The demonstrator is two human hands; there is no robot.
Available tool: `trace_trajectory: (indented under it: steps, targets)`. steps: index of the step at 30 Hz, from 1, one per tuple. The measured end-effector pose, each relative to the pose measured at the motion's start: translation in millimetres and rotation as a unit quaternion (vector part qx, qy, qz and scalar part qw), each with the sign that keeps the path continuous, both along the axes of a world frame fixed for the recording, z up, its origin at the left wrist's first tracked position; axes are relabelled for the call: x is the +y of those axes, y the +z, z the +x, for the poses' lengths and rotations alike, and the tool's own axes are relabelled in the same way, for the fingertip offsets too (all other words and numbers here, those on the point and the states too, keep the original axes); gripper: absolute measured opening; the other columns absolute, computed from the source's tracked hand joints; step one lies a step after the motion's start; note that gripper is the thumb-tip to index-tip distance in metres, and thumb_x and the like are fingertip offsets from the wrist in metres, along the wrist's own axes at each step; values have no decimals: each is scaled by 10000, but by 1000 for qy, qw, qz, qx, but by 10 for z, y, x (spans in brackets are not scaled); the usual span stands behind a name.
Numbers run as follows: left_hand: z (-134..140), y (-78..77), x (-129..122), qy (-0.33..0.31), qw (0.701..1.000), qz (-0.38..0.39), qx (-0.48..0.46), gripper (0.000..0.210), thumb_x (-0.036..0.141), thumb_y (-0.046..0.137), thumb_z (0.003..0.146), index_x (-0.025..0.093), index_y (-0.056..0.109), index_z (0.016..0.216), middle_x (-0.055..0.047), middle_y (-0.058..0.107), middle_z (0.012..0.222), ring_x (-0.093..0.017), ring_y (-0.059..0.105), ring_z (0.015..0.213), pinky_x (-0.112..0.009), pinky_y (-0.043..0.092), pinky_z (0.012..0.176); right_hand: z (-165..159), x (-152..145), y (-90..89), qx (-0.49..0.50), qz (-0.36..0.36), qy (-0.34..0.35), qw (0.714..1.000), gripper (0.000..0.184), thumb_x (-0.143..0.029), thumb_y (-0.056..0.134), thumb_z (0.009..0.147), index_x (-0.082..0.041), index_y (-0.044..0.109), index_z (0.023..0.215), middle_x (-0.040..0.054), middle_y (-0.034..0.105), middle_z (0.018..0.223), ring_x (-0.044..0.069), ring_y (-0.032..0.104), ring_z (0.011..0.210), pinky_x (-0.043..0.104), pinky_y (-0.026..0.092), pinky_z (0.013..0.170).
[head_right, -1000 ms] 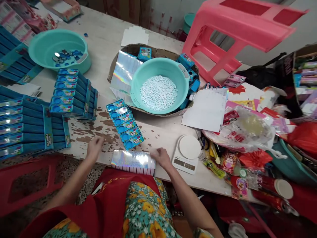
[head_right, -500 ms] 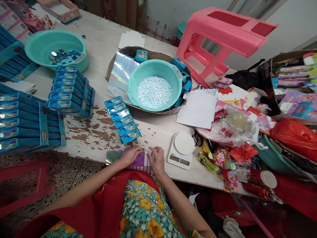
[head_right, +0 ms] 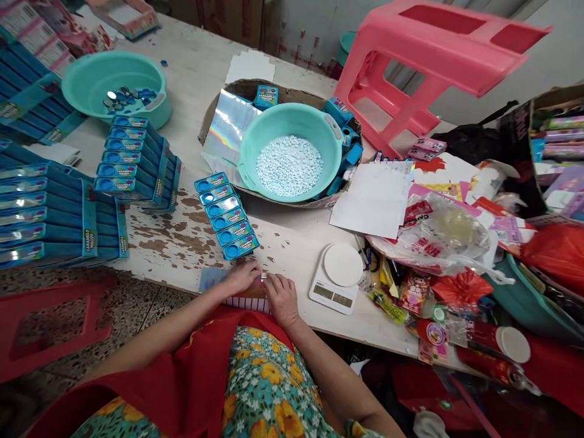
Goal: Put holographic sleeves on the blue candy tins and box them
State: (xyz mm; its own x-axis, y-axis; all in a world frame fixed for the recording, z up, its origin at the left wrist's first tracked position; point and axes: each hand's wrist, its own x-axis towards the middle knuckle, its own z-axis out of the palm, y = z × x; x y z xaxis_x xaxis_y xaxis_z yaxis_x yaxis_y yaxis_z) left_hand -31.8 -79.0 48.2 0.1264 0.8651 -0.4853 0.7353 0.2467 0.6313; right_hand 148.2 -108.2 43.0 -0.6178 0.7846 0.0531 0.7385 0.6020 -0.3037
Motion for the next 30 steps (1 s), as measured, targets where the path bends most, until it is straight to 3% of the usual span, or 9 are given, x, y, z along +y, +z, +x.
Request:
trace_trajectory:
  steps: [7,11,15,17,19,21,24,27,30]
  targets:
    - [15,-116,12,11,1000,6,-13,204,250,441,814,182,633,801,-74,653,881,-215,572,868,-319,401,784,-59,147,55,2,-11,31,999,80,-191,521,864,-206,599,863,51,631,925,203,483,914,339,329,790]
    - [25,-144,29,22,999,4,-31,210,238,442,815,163,639,809,-98,647,904,-240,568,913,-360,397,841,-43,188,376,23,-86,71,994,100,-190,487,868,-198,570,815,47,580,771,190,480,768,302,350,679]
    - [-46,224,-129,36,989,25,-141,310,293,365,879,184,627,1003,-93,626,1062,-215,532,1050,-338,371,934,-64,307,1006,133,-217,33,966,85,-210,460,878,-197,532,835,35,563,777,168,492,745,281,380,669]
    - [-103,536,-272,73,949,29,-306,390,361,303,908,215,549,1173,-83,588,1160,-193,508,1104,-316,375,945,-107,391,1297,187,-289,12,939,82,-240,474,875,-202,526,824,21,561,771,153,500,725,273,396,666]
    - [-155,836,-396,107,900,3,-422,395,426,399,871,217,542,1174,-78,616,1073,-192,557,1007,-298,427,863,-176,468,1491,233,-350,-8,907,102,-281,500,864,-206,533,802,4,563,744,140,501,690,262,406,646]
    - [-200,1055,-461,148,888,-31,-434,301,424,536,798,196,619,975,-38,634,817,-160,586,766,-260,456,703,-267,529,1576,264,-383,-28,885,127,-312,523,848,-204,544,784,-11,561,709,130,493,656,251,405,620]
    - [-287,1226,-443,250,884,-66,-389,214,387,571,771,178,617,772,21,542,562,-102,488,506,-217,405,518,-435,603,1560,289,-374,-64,879,150,-327,551,823,-192,552,758,-28,544,661,113,466,610,235,391,583]
    - [-406,1317,-376,314,872,-57,-372,207,381,573,763,179,618,774,26,527,519,-93,458,457,-202,368,459,-608,685,1500,296,-346,-90,886,171,-342,564,810,-186,557,740,-25,553,668,108,457,596,234,382,571]
    - [-505,1382,-327,325,864,-24,-383,224,389,546,783,180,603,838,17,546,535,-97,485,472,-196,354,450,-755,770,1458,292,-300,-97,903,169,-344,563,811,-193,562,735,-15,569,698,119,461,624,250,387,606]
